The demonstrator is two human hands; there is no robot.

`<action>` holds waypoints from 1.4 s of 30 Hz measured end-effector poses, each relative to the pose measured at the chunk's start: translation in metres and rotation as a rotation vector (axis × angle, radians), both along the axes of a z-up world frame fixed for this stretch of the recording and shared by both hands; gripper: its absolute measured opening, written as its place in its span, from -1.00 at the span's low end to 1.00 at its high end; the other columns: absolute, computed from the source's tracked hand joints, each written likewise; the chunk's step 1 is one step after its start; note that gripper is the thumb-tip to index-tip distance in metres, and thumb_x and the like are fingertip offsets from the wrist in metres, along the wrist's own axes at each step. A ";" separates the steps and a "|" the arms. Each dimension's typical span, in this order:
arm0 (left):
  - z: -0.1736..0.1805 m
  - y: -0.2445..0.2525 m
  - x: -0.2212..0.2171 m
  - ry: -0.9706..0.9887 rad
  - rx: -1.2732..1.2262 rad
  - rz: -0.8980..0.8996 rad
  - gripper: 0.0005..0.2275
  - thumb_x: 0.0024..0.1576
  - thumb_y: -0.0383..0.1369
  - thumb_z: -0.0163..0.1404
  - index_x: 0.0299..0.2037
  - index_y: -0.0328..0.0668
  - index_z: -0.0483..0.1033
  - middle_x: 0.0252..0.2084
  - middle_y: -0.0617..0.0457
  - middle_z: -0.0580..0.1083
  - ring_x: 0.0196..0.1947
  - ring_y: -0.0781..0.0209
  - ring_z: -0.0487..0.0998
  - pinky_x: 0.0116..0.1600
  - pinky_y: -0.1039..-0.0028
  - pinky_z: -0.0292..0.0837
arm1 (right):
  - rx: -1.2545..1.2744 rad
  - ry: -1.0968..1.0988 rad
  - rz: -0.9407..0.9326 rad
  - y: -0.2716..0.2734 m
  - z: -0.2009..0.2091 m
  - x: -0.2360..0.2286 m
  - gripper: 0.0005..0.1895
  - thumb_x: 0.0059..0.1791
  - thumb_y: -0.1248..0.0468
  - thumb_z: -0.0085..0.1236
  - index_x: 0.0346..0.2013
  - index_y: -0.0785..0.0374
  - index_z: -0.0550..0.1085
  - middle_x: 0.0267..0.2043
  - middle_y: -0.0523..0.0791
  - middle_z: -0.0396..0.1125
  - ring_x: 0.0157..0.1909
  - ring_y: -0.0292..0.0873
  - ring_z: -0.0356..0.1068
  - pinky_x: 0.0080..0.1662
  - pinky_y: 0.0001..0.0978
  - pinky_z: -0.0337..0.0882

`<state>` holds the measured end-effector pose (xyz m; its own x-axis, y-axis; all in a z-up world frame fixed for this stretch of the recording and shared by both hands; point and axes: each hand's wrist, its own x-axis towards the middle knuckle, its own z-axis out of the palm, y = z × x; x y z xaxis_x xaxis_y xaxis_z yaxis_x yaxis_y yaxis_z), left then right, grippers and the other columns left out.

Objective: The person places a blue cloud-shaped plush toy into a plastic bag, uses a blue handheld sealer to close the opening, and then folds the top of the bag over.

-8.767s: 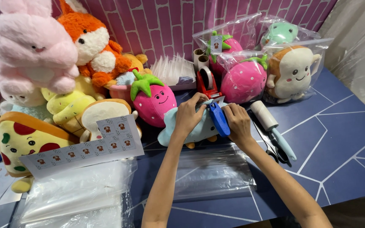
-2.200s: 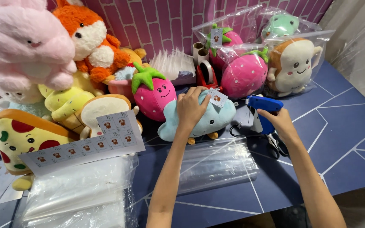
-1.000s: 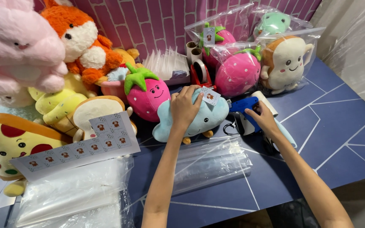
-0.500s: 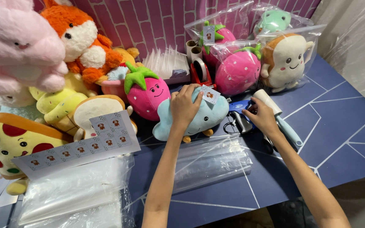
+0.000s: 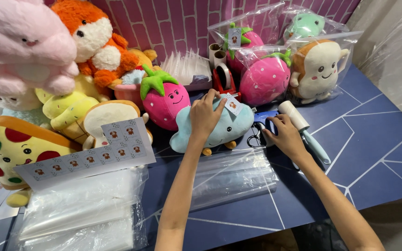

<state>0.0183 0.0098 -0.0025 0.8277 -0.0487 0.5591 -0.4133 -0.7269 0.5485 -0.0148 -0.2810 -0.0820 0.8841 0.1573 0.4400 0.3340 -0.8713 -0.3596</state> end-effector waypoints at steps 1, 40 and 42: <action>-0.004 0.001 0.003 0.000 -0.001 0.002 -0.80 0.25 -0.08 0.00 -0.16 0.08 0.34 -0.06 0.03 0.61 -0.02 0.00 0.64 0.12 0.25 0.35 | -0.001 0.000 0.002 -0.001 -0.003 0.003 -0.53 -0.02 0.08 0.28 0.14 0.15 0.50 0.05 0.06 0.33 0.08 0.21 0.47 -0.04 0.05 0.56; -0.016 0.096 -0.070 0.516 -0.307 0.141 -0.36 -0.02 0.20 0.21 0.03 -0.14 0.37 0.03 -0.31 0.52 0.14 -0.30 0.52 0.06 0.06 0.53 | 0.624 0.311 0.281 0.102 0.085 0.027 -0.55 0.12 -0.04 0.16 0.20 0.12 0.49 0.09 0.06 0.44 0.22 0.00 0.39 0.15 -0.12 0.41; -0.021 0.095 -0.068 0.506 -0.439 0.131 -0.41 -0.08 0.15 0.31 -0.05 0.01 0.36 0.01 -0.16 0.57 0.14 -0.18 0.54 0.04 0.14 0.53 | 0.711 0.294 0.345 0.097 0.090 0.018 -0.60 0.15 0.06 0.08 0.21 0.19 0.49 0.10 0.08 0.44 0.19 -0.04 0.38 0.18 -0.09 0.38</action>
<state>-0.0501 0.1050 -0.0231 0.9761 0.2123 0.0464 0.0482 -0.4195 0.9065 0.0032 -0.1838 0.0082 0.9312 0.2124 0.2962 0.3474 -0.2708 -0.8978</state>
